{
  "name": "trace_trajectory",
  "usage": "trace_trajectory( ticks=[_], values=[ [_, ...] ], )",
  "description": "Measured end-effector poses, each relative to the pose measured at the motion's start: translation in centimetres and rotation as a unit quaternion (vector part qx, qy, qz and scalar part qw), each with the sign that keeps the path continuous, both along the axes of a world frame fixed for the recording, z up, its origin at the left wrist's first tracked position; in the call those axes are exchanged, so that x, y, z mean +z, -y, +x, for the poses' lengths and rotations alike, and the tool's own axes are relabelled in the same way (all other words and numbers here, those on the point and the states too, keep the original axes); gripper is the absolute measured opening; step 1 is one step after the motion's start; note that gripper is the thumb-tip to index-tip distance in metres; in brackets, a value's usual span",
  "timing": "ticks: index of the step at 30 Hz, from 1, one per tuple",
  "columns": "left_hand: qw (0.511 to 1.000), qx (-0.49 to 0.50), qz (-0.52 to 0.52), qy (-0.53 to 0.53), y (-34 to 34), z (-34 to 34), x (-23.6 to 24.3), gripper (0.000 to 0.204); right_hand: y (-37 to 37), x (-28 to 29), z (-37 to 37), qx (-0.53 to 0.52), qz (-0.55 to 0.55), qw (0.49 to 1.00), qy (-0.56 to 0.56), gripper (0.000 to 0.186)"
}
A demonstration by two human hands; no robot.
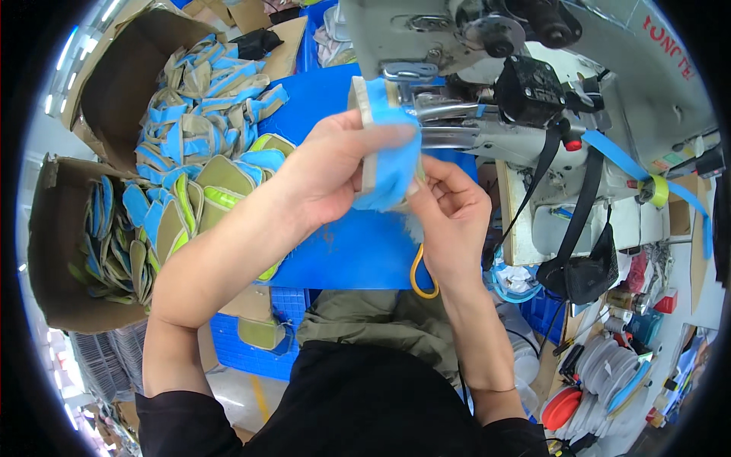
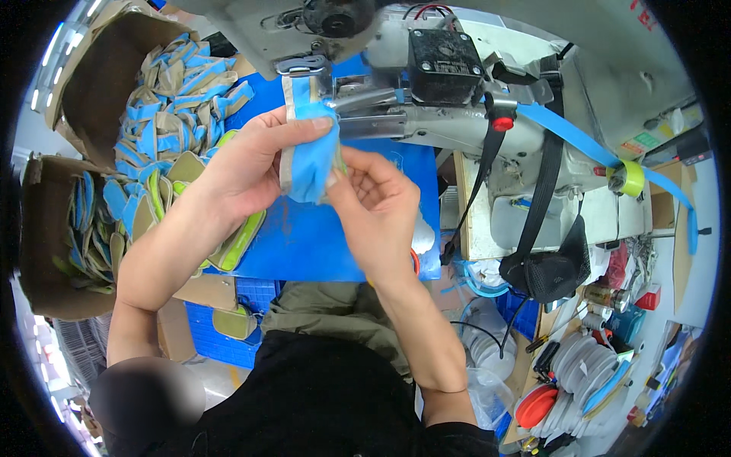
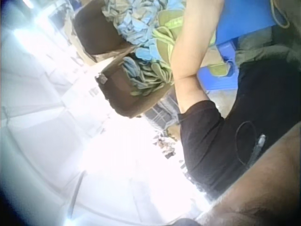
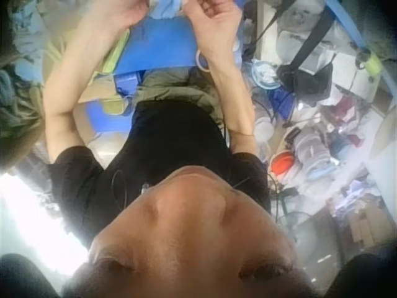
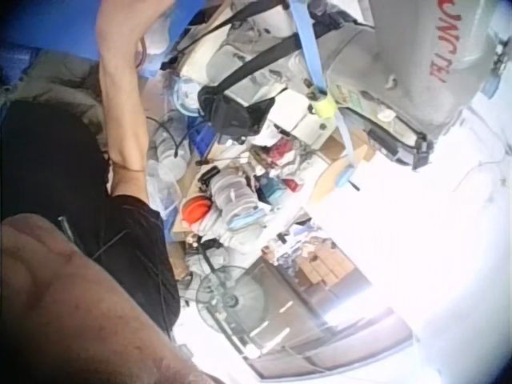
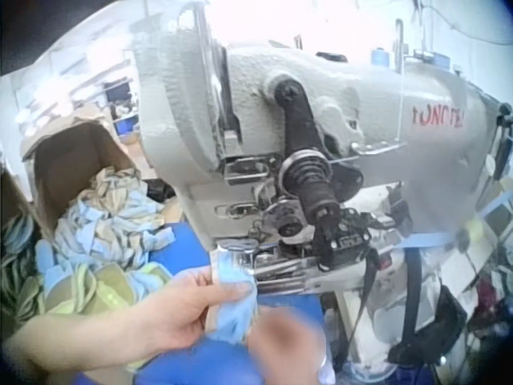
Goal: The person sews the edges of small fabric pouches using a sewing machine, then trims excess thread with scissors. They repeatedly pick up pouches from a cardboard box, align them under the needle, sew, and cut threads before placing finished items aside.
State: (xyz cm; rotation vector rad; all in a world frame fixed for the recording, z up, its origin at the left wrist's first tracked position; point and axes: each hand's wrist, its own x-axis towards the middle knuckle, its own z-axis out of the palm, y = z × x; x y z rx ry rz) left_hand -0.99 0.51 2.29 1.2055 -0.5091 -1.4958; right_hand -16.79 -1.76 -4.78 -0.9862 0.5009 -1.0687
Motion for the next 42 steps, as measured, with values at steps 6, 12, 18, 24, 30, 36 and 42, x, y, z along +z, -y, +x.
trace_trajectory(
  ticks=[6, 12, 18, 24, 30, 36, 42],
  values=[
    [0.999, -0.009, -0.02, 0.033, 0.4, 0.4, 0.2, 0.015, 1.0, 0.1, 0.2, 0.014, 0.001, 1.0, -0.004, 0.027],
    [0.99, 0.007, -0.076, 0.123, -1.7, -0.3, -0.7, 0.028, 1.4, 0.9, 0.1, -0.007, -0.017, 0.999, -0.044, 0.024],
    [0.998, 0.031, -0.004, -0.051, -1.4, 1.0, -0.3, 0.029, 1.8, -0.8, 0.5, -0.071, -0.117, 0.99, -0.043, 0.023],
    [0.994, 0.018, 0.032, -0.106, -1.4, 0.7, -0.1, 0.032, 1.5, -0.4, 0.1, -0.088, -0.121, 0.987, -0.056, 0.024],
    [0.999, 0.039, -0.022, 0.028, -1.9, -1.2, -0.5, 0.022, 1.3, -0.9, -0.3, -0.067, -0.118, 0.987, -0.082, 0.022],
    [0.999, 0.024, -0.003, 0.04, -1.6, -1.0, 0.4, 0.021, 0.7, -0.3, -0.5, -0.035, -0.079, 0.992, -0.096, 0.022],
    [0.999, 0.008, -0.013, 0.044, 0.0, 0.2, 0.7, 0.018, 1.9, 0.2, 0.4, -0.034, -0.082, 0.991, -0.1, 0.018]
  ],
)
